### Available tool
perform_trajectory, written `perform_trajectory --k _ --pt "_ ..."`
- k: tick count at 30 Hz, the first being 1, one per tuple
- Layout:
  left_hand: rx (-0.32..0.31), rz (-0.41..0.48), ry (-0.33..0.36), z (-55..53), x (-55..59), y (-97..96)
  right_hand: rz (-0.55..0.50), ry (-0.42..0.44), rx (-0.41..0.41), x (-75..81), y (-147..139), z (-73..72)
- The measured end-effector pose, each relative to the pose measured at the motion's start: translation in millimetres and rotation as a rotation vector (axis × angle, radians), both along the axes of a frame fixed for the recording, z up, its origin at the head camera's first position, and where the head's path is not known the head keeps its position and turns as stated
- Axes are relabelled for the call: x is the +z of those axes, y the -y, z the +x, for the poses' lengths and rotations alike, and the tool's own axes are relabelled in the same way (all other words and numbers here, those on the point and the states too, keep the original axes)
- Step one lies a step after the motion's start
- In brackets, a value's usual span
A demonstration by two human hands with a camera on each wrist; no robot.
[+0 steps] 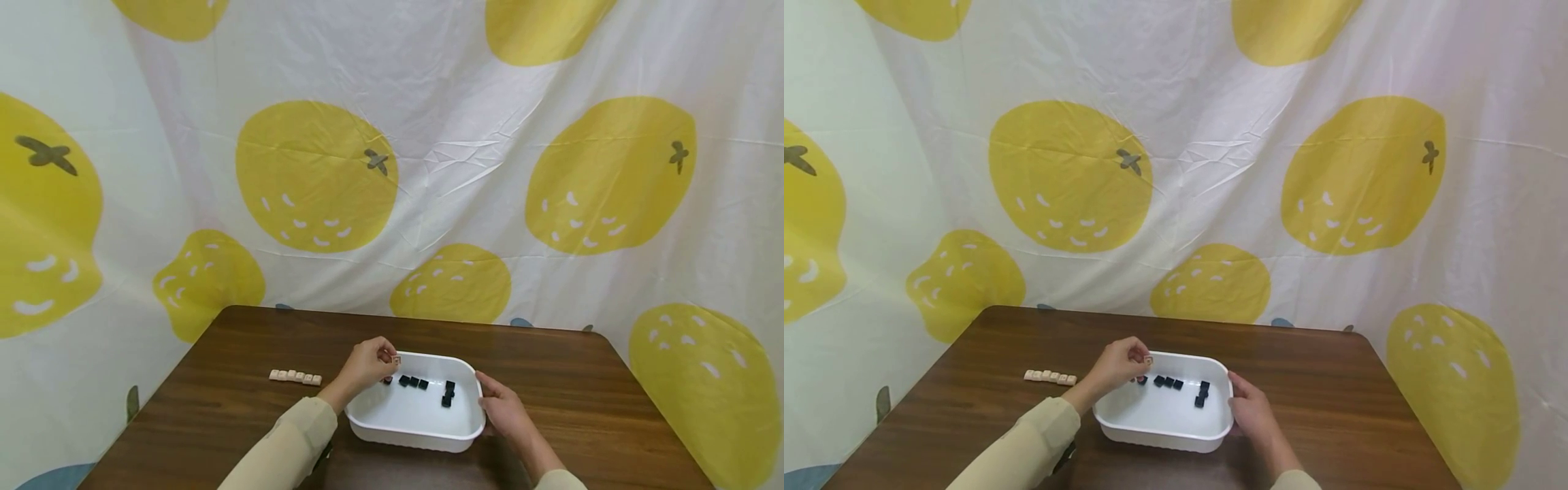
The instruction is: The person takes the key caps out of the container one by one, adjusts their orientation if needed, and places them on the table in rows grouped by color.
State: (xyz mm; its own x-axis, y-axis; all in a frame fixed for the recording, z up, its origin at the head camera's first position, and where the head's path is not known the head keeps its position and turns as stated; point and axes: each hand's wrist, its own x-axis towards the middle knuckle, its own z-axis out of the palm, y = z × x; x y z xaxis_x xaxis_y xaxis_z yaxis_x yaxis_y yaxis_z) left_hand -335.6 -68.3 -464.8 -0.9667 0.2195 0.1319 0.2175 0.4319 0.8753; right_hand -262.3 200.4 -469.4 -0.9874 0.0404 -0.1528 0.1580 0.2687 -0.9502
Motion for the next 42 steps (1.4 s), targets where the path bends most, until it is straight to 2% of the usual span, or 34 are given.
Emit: perform_trajectory --k 24,32,42 --pt "-0.023 0.033 0.04 -0.2 1.0 5.2 -0.006 0.011 -0.001 0.8 0.4 0.8" --pt "-0.042 -0.034 -0.012 -2.9 0.3 10.1 -0.012 0.013 -0.006 -0.2 0.7 0.1" --pt "-0.047 -0.009 -0.11 -3.1 3.1 23.0 -0.012 -0.004 -0.009 -1.0 1.8 0.7"
